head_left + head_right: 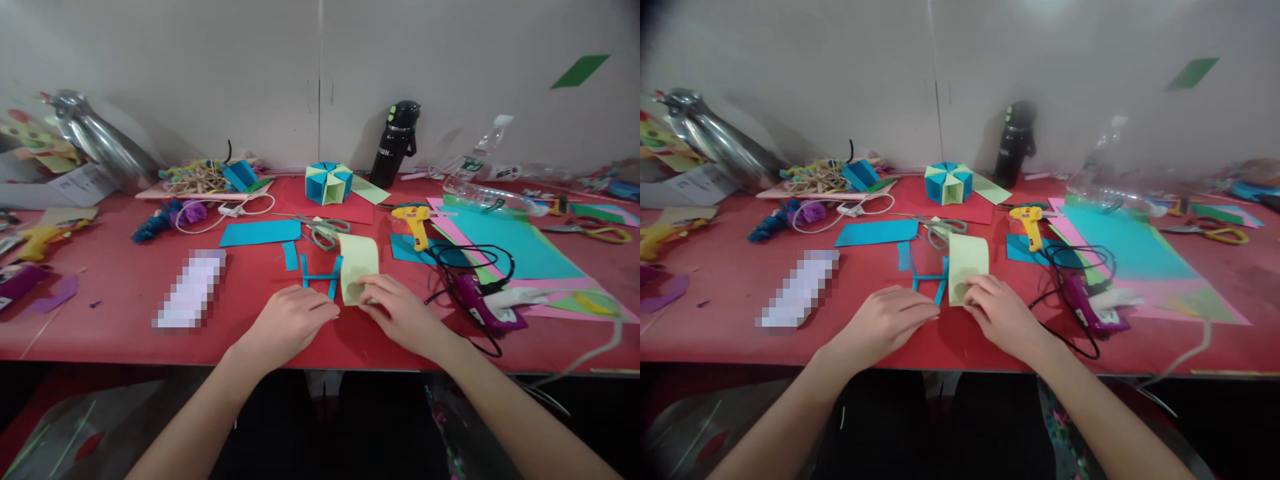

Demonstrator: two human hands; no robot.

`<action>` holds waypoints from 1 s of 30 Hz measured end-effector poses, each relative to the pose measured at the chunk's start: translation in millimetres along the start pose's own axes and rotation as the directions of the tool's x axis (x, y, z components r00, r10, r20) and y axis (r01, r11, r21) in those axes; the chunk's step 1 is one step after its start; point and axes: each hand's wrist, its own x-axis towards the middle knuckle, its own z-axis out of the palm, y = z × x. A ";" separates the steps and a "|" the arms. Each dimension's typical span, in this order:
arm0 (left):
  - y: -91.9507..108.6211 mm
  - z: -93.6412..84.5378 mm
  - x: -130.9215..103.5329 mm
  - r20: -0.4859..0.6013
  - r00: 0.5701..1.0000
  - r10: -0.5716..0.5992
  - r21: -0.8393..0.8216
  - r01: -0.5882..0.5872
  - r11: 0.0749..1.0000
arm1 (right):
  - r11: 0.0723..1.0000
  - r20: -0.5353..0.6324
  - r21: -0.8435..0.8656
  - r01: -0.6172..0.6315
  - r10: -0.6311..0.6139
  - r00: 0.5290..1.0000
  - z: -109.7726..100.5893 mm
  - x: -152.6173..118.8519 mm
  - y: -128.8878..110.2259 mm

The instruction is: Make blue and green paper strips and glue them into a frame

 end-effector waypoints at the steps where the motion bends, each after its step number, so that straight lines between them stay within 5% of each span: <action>1: -1.8 -1.1 -1.9 0.005 1.000 -0.003 0.000 0.003 1.000 | 1.000 0.035 0.015 -0.006 0.006 0.999 3.7 5.1 -3.8; 5: -11.5 -8.0 -9.6 0.022 1.000 -0.008 -0.005 0.009 1.000 | 0.999 0.129 0.030 -0.029 0.025 0.991 14.2 25.8 -18.7; 18: -38.8 -35.6 -42.7 -0.009 0.997 -0.074 0.028 0.075 0.997 | 0.996 0.169 0.060 0.065 -0.075 0.983 39.6 71.7 -50.3; 27: -48.0 -40.7 -60.3 -0.038 0.977 -0.211 0.095 0.214 0.972 | 0.994 0.127 0.053 -0.095 0.087 0.988 13.2 60.8 -23.2; 30: -33.4 -42.3 -59.5 -0.169 0.946 -0.278 0.220 0.311 0.925 | 0.989 0.113 0.089 -0.120 0.110 0.987 9.4 58.6 -12.3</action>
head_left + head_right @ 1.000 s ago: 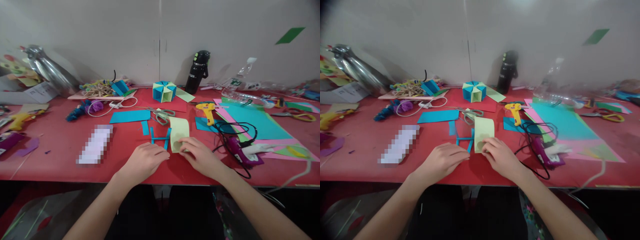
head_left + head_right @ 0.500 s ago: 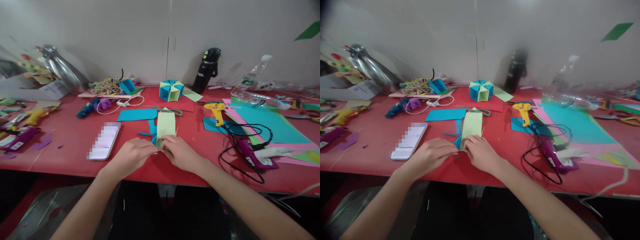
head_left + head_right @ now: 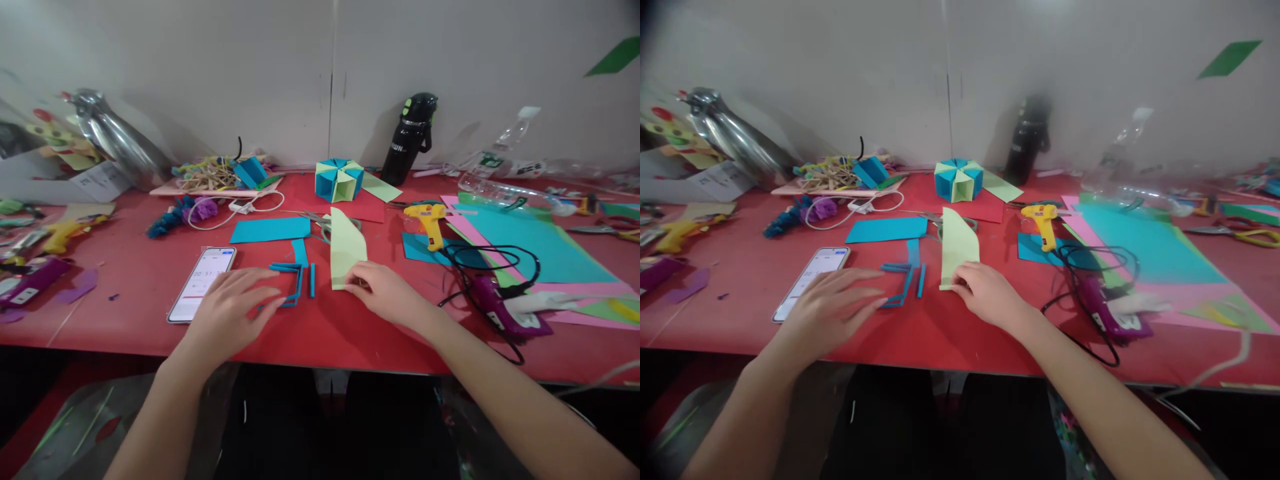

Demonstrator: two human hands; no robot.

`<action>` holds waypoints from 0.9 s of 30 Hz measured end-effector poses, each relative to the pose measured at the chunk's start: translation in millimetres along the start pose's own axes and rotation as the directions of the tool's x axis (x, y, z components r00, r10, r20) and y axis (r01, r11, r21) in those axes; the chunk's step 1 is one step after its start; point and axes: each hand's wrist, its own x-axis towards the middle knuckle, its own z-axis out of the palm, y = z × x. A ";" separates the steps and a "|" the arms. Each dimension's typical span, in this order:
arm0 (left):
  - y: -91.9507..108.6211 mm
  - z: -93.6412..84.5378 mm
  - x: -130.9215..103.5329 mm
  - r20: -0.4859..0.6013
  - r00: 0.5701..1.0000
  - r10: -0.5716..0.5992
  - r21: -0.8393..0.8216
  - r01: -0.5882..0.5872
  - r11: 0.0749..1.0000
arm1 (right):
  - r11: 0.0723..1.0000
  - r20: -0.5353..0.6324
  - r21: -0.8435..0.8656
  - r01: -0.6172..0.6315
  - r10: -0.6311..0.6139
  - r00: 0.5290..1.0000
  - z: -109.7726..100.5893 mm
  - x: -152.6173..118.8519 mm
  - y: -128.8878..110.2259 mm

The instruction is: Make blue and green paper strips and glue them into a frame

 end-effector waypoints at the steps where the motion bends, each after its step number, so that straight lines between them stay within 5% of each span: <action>1: 8.0 -1.7 1.2 -0.039 0.999 -0.035 0.027 0.036 0.999 | 1.000 -0.012 0.005 0.007 -0.007 1.000 -0.6 0.8 3.2; 3: 26.4 -3.1 9.4 -0.058 0.998 -0.039 -0.036 0.037 0.999 | 0.999 -0.030 0.025 0.034 -0.033 0.999 -1.7 3.5 9.5; 7: 51.9 8.5 53.3 0.140 0.988 0.067 -0.204 -0.038 0.978 | 0.987 -0.009 0.143 0.076 -0.075 0.997 -6.2 7.9 25.5; 10: 51.6 27.3 98.4 0.453 0.885 0.103 -0.299 0.042 0.953 | 0.970 0.016 0.235 0.061 -0.067 0.998 -8.8 7.6 38.6; 14: 43.0 49.3 137.1 0.682 0.717 0.146 -0.303 0.095 0.948 | 0.945 -0.037 0.321 0.053 -0.043 0.998 -6.0 5.2 48.8; 15: 41.3 53.0 140.5 0.694 0.705 0.148 -0.305 0.102 0.947 | 0.942 -0.054 0.331 0.056 -0.041 0.998 -4.8 4.8 49.5; 27: 33.7 74.6 122.4 0.533 0.816 0.223 -0.359 -0.021 0.933 | 0.990 -0.064 0.038 0.134 -0.131 0.989 -9.9 -2.4 44.0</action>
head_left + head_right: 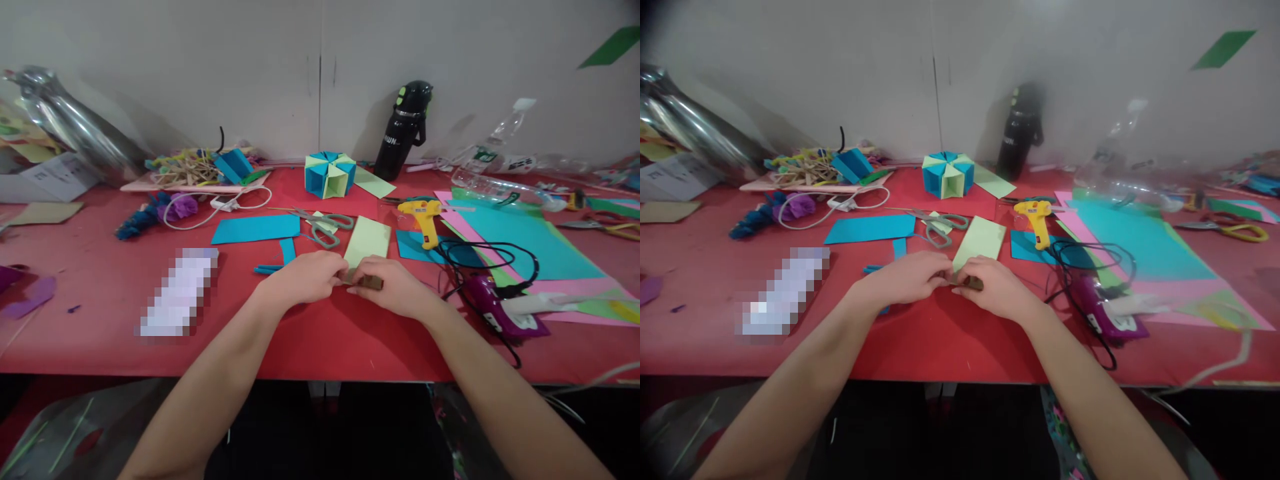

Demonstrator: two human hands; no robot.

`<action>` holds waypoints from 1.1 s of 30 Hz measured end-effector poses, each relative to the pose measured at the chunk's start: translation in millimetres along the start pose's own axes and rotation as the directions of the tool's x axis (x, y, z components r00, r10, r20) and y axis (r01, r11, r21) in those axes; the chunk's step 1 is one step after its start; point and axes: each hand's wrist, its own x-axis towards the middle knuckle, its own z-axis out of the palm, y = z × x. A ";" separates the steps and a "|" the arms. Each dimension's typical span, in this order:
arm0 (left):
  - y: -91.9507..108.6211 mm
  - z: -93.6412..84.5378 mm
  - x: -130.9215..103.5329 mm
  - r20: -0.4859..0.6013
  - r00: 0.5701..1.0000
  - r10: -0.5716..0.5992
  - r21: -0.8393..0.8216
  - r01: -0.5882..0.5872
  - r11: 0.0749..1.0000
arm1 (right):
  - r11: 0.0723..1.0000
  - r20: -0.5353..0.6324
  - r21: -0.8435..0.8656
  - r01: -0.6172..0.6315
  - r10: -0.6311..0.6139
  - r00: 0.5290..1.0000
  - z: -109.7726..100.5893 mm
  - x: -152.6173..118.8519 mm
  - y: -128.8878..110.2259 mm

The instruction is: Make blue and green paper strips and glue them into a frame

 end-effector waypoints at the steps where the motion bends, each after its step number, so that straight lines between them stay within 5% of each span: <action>1: 2.4 1.3 0.9 -0.034 0.999 -0.002 0.030 0.003 1.000 | 0.999 -0.023 -0.050 -0.018 0.017 1.000 -1.2 -1.3 -0.5; 4: 10.6 5.5 6.7 -0.164 0.986 -0.033 0.123 0.054 0.991 | 0.978 -0.216 -0.173 -0.113 0.075 0.974 -3.5 -3.4 -4.6; 8: 14.4 12.5 16.4 -0.351 0.935 -0.053 0.101 0.094 0.990 | 0.940 -0.490 -0.225 -0.258 0.120 0.864 -2.5 -3.8 -10.7; 15: 5.1 13.2 18.4 -0.559 0.802 0.208 0.043 -0.223 0.974 | 0.984 -0.567 -0.146 -0.098 -0.002 0.824 0.1 -2.5 -4.8; 17: 3.3 7.9 14.2 -0.540 0.822 0.183 0.047 -0.188 0.981 | 0.984 -0.571 -0.149 -0.097 -0.005 0.821 1.0 -0.8 -2.2; 19: 2.4 0.9 7.9 -0.448 0.886 0.117 0.039 -0.111 0.993 | 0.985 -0.542 -0.140 -0.101 0.009 0.840 2.6 0.8 0.4; 23: 2.2 -9.9 -5.6 -0.220 0.975 -0.011 -0.014 0.009 1.000 | 0.991 -0.318 -0.114 -0.070 0.030 0.948 6.8 1.8 5.3; 33: -2.9 -2.2 -12.8 -0.009 0.998 -0.065 -0.053 0.065 0.996 | 0.987 -0.042 -0.143 -0.070 0.065 0.997 5.9 -2.1 2.0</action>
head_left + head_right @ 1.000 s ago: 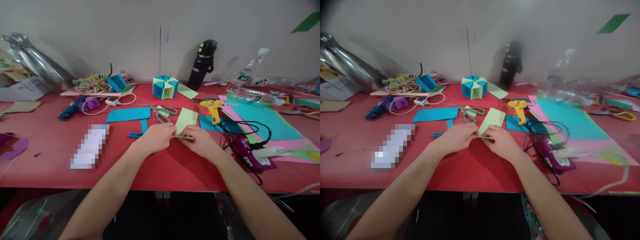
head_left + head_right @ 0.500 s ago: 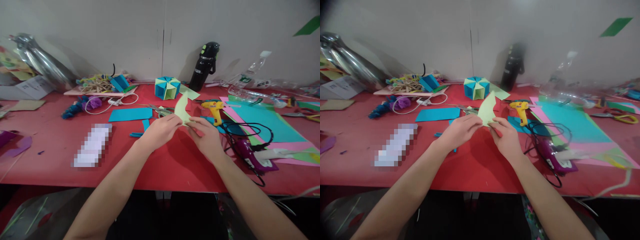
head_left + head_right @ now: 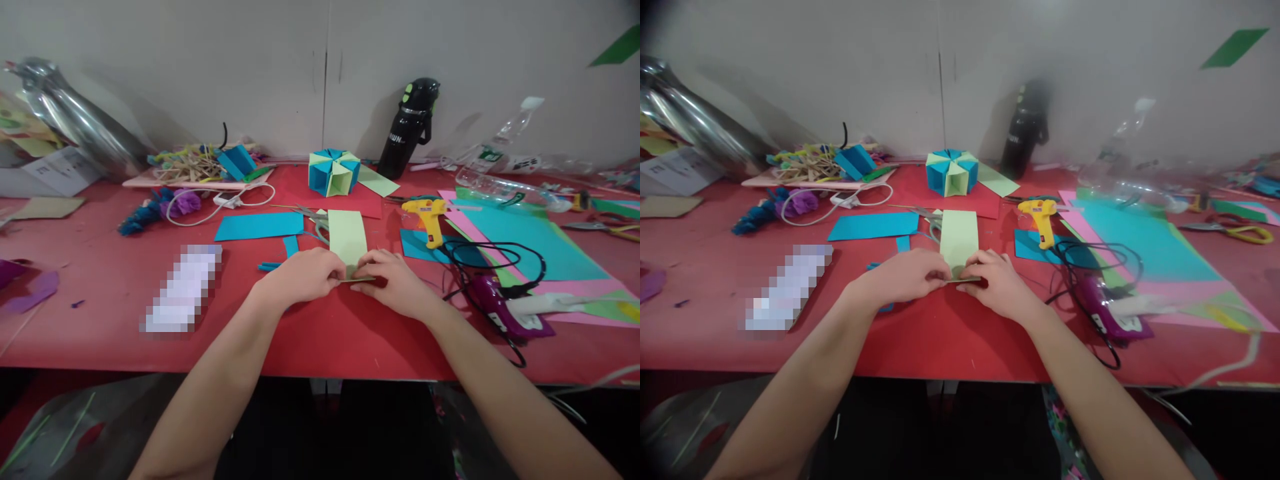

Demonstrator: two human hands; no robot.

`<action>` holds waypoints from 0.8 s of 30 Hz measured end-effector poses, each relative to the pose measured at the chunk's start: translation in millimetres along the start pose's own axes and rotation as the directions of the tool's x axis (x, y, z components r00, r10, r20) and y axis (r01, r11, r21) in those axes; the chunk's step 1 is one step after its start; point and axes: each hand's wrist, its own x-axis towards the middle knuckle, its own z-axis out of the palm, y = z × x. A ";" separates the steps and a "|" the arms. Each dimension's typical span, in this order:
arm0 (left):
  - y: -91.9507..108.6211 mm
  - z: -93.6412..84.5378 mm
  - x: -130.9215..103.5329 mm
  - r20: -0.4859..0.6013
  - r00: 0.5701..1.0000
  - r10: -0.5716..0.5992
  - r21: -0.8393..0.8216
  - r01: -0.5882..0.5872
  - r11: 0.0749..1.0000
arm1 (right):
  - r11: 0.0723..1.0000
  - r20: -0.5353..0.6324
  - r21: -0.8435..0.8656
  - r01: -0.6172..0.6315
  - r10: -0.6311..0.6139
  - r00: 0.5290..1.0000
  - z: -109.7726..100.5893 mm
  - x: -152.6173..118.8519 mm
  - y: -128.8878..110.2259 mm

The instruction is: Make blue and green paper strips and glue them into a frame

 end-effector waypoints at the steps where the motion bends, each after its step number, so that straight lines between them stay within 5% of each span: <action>1: -0.4 0.4 -0.1 0.000 1.000 -0.006 -0.007 0.006 1.000 | 1.000 0.016 0.019 0.015 -0.016 1.000 -0.3 0.0 -1.1; 10: 6.4 -1.8 0.8 0.074 0.997 -0.024 -0.021 0.025 0.999 | 0.981 0.050 0.179 0.076 -0.086 0.995 -0.3 0.7 -5.9; 24: 13.2 -3.2 0.5 0.054 0.998 -0.021 0.024 0.020 0.999 | 0.979 0.009 0.171 0.114 -0.117 0.993 7.2 0.9 -6.5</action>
